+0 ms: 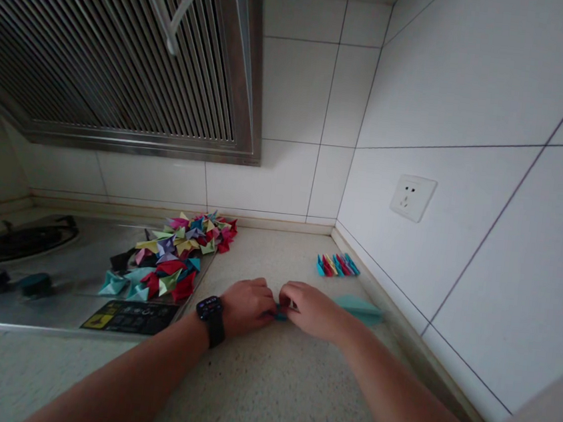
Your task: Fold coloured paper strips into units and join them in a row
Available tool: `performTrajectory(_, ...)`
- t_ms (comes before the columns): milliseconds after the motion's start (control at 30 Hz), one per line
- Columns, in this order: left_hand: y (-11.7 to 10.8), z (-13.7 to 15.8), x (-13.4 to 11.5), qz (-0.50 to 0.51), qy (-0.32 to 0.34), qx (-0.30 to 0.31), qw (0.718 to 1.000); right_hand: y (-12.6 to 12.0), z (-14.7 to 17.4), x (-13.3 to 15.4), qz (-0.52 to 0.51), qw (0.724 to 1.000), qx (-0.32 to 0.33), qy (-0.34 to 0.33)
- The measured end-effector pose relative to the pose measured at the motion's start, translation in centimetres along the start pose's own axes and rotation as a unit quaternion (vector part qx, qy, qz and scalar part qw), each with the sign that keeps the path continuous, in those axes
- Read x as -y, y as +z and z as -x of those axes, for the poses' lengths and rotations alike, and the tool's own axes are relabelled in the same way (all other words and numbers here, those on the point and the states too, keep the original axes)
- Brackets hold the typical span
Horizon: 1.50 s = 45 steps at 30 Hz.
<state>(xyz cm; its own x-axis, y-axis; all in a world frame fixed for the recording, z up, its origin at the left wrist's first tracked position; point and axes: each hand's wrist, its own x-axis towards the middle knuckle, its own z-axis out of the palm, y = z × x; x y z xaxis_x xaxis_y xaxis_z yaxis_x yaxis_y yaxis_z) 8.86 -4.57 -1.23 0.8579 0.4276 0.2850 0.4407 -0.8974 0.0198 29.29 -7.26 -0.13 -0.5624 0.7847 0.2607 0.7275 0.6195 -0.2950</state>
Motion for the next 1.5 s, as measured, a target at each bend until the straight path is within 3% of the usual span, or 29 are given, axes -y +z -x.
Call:
performTrajectory(367,-0.2,-0.1,0.1,0.014,-0.027,-0.044,0.999,0.4,-0.3,-0.8,0.039,0.998,-0.004,-0.05)
performTrajectory(700,-1.0,-0.2,-0.9,0.077,-0.107,-0.12,0.984,-0.9,-0.1,0.6,0.005,0.995,-0.093,-0.025)
performTrajectory(967,-1.0,-0.4,-1.3,0.131,-0.188,-0.131,0.964,-0.8,-0.1,0.5,-0.069,0.995,-0.067,0.031)
performTrajectory(1200,-0.7,-0.4,-1.0,0.157,-0.174,-0.182,0.955,-0.9,-0.2,0.6,-0.06,0.994,-0.09,0.005)
performTrajectory(1500,-1.1,-0.4,-0.5,0.202,-0.148,-0.164,0.954,-1.5,-0.3,0.7,-0.083,0.993,-0.084,-0.015)
